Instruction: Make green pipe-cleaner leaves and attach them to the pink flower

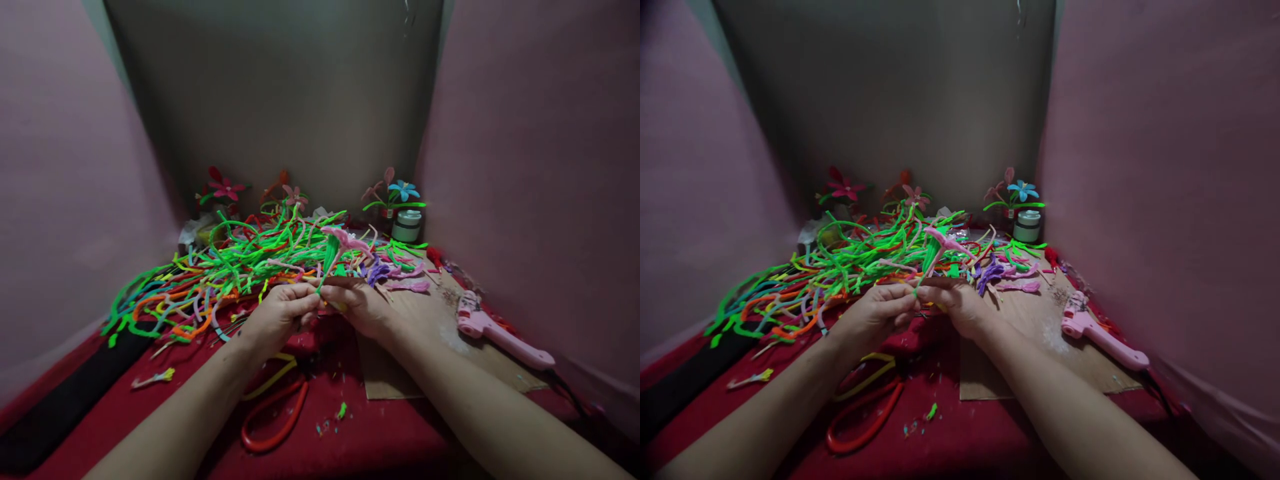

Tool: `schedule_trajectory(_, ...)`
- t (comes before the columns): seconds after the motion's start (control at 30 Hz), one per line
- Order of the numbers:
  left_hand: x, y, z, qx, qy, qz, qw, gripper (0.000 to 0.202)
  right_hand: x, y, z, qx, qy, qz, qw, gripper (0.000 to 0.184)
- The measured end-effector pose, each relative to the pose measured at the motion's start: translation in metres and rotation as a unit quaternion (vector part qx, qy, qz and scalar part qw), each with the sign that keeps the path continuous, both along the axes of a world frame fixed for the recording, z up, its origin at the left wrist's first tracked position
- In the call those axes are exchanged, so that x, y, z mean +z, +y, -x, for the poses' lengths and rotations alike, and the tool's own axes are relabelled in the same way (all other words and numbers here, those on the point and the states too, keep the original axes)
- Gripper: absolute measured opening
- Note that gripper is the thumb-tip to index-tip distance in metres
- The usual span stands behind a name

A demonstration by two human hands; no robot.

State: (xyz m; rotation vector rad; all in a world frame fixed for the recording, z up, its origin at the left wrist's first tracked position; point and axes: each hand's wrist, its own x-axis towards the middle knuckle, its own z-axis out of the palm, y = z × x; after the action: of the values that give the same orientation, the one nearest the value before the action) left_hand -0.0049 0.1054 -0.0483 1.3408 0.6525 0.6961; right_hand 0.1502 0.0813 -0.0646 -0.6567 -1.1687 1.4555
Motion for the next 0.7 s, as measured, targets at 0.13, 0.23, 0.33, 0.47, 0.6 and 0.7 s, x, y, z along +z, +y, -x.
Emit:
schedule_trajectory(0.13,0.001,-0.001,0.0,-0.066,-0.05,0.077,0.994,0.022,0.001,0.0,0.0,0.037,0.041,0.026,0.998,0.018)
schedule_trajectory(0.23,0.003,-0.003,-0.001,-0.071,-0.04,0.072,0.994,0.022,-0.003,0.003,0.001,0.028,0.048,0.011,0.998,0.014)
schedule_trajectory(0.33,0.004,-0.007,-0.003,0.006,0.066,-0.056,0.996,0.025,-0.007,0.005,0.002,-0.037,0.046,0.008,0.998,0.017)
schedule_trajectory(0.47,-0.002,-0.011,-0.007,0.142,0.182,-0.316,0.92,0.021,-0.007,0.003,0.006,-0.129,0.026,-0.01,0.991,0.014)
schedule_trajectory(0.6,-0.006,-0.01,-0.008,0.158,0.176,-0.337,0.911,0.019,-0.002,-0.002,0.009,-0.149,-0.007,-0.023,0.989,0.014)
schedule_trajectory(0.7,-0.004,-0.006,-0.006,0.106,0.091,-0.166,0.976,0.022,0.0,-0.004,0.008,-0.107,-0.011,-0.03,0.994,0.02)
